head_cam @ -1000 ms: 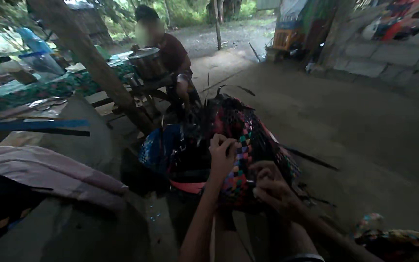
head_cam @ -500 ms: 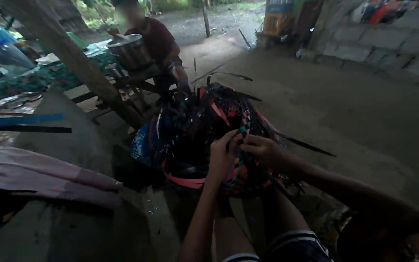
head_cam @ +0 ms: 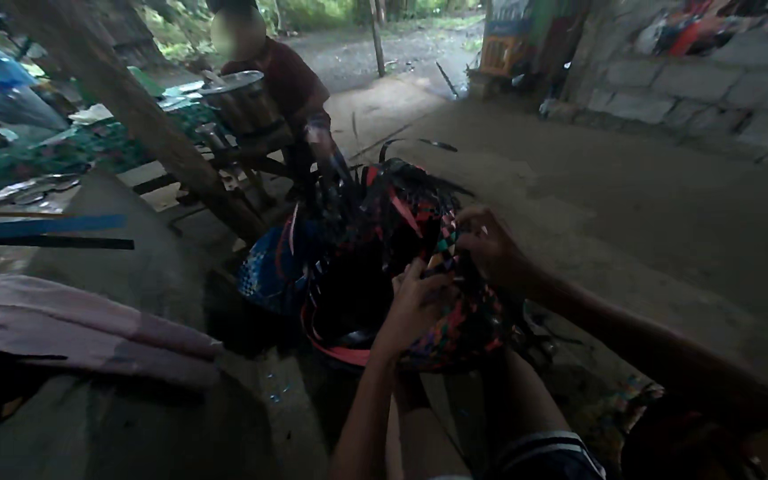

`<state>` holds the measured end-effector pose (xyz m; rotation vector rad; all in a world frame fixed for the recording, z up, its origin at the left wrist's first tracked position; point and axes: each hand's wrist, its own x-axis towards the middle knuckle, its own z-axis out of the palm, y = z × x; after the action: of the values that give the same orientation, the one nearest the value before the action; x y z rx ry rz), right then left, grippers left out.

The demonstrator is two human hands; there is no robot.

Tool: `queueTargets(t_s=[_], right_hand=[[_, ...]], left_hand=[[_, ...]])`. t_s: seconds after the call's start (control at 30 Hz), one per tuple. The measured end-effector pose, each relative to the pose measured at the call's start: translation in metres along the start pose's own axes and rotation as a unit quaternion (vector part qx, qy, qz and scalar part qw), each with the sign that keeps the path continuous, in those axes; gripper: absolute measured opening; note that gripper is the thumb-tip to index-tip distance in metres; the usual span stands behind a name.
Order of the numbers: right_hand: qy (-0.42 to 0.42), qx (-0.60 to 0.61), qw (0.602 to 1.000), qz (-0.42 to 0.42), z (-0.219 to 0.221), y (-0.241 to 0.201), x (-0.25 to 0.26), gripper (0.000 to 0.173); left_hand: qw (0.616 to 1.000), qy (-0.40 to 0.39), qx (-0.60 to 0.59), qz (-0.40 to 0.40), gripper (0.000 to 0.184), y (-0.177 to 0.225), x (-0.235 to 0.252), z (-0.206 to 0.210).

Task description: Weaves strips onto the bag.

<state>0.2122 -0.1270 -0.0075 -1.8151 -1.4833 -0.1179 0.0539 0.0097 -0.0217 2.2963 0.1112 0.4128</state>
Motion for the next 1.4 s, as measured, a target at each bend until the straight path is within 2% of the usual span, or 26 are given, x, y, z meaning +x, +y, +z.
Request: queueTargets(t_s=[0.1, 0.17, 0.23, 0.3, 0.4, 0.5, 0.63, 0.73, 0.83, 0.93, 1.0, 1.07, 1.13, 1.27, 1.33, 1.4], right_hand=[[0.061, -0.022, 0.991, -0.115, 0.009, 0.004, -0.020, 0.021], [0.071, 0.005, 0.985, -0.155, 0.012, 0.003, -0.026, 0.023], [0.027, 0.062, 0.985, -0.159, 0.008, -0.003, -0.027, 0.022], [-0.013, 0.066, 0.981, -0.182, 0.005, -0.008, -0.025, 0.020], [-0.059, 0.012, 0.967, -0.247, 0.005, -0.008, -0.015, 0.024], [-0.107, -0.062, 0.956, -0.267, 0.005, 0.000, -0.009, 0.020], [-0.115, -0.115, 0.940, -0.301, 0.003, -0.009, -0.011, 0.021], [-0.047, -0.074, 0.941, -0.326, 0.015, -0.002, -0.018, 0.020], [-0.020, -0.038, 0.972, -0.232, 0.021, 0.004, -0.024, 0.016], [-0.070, 0.083, 0.994, -0.013, 0.020, -0.002, -0.039, 0.025], [-0.081, 0.189, 0.968, 0.144, 0.025, -0.005, -0.047, 0.029], [-0.118, 0.276, 0.917, 0.263, 0.031, -0.009, -0.050, 0.031], [-0.122, 0.310, 0.896, 0.294, 0.037, -0.018, -0.054, 0.027], [-0.042, 0.347, 0.886, 0.304, 0.055, -0.040, -0.063, 0.025], [-0.080, 0.310, 0.903, 0.288, 0.052, -0.039, -0.058, 0.027], [-0.110, 0.246, 0.933, 0.240, 0.045, -0.030, -0.052, 0.031]], left_hand=[[0.998, 0.014, -0.026, 0.060, 0.029, -0.015, -0.001, 0.003], [0.995, 0.021, -0.055, 0.083, 0.037, -0.022, 0.001, 0.004], [0.994, 0.030, -0.098, 0.038, 0.041, -0.017, 0.003, 0.003], [0.991, 0.051, -0.122, 0.000, 0.041, -0.012, 0.003, 0.004], [0.991, 0.079, -0.110, 0.019, 0.040, -0.016, 0.005, 0.007], [0.989, 0.093, -0.106, 0.049, 0.042, -0.019, 0.006, 0.010], [0.990, 0.090, -0.103, 0.029, 0.049, -0.014, 0.008, 0.008], [0.989, 0.100, -0.113, 0.007, 0.041, -0.008, 0.010, 0.009], [0.986, 0.120, -0.103, -0.043, 0.034, -0.006, 0.010, 0.010], [0.985, 0.133, -0.033, -0.106, 0.034, 0.000, 0.008, 0.010], [0.980, 0.152, 0.002, -0.128, 0.034, 0.001, 0.008, 0.016], [0.977, 0.183, 0.019, -0.111, 0.032, 0.005, 0.007, 0.026], [0.970, 0.229, 0.040, -0.070, 0.028, 0.007, 0.006, 0.036], [0.950, 0.306, 0.059, -0.021, 0.022, 0.000, 0.008, 0.045], [0.946, 0.315, 0.077, 0.003, 0.021, -0.007, 0.012, 0.043], [0.955, 0.277, 0.100, 0.029, 0.023, -0.011, 0.011, 0.036]])
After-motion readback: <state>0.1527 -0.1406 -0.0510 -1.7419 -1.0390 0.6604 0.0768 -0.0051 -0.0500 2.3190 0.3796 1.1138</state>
